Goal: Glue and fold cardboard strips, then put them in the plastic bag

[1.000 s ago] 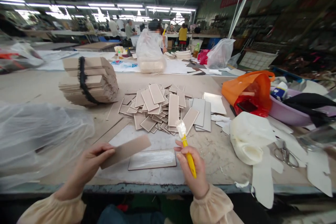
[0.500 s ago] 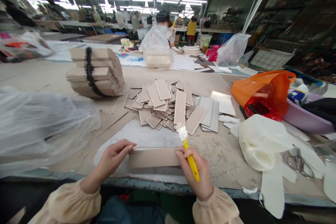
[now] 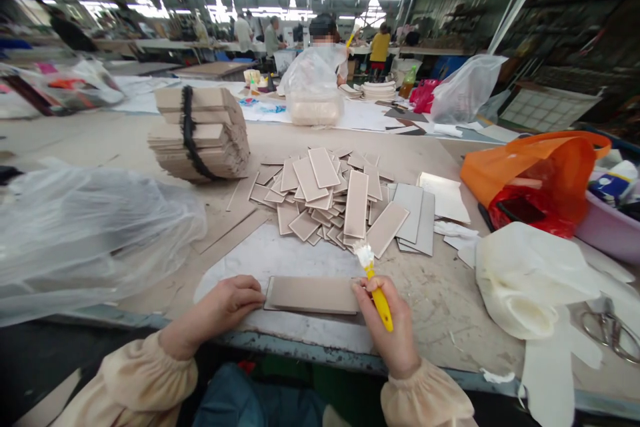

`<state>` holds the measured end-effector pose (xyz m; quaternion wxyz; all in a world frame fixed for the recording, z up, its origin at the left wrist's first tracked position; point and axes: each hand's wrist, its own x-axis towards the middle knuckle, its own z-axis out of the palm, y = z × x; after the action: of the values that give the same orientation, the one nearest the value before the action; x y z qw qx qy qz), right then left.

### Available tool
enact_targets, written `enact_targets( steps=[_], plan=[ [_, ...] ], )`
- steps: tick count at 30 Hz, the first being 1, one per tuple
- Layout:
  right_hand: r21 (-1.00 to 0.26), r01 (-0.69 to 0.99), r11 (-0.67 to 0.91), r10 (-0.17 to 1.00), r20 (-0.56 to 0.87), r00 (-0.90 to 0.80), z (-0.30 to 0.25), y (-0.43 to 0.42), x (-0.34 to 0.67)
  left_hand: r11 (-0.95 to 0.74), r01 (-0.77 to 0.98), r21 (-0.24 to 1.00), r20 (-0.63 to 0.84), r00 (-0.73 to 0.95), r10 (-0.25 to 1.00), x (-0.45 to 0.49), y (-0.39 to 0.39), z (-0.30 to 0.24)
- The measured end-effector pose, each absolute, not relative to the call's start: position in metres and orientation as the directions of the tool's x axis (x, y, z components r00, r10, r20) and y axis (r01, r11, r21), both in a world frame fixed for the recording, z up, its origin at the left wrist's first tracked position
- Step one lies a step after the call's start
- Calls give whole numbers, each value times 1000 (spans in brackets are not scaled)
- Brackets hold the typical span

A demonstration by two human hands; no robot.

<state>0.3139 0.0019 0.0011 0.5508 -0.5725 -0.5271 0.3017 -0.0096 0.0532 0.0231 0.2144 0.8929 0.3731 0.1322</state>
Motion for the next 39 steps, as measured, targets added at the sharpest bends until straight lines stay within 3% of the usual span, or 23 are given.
enact_targets(
  steps=[39],
  plan=[
    [-848, 501, 172, 952, 273, 136, -11, 8, 311, -679, 604, 418, 56, 728, 683, -10, 53, 18]
  ],
)
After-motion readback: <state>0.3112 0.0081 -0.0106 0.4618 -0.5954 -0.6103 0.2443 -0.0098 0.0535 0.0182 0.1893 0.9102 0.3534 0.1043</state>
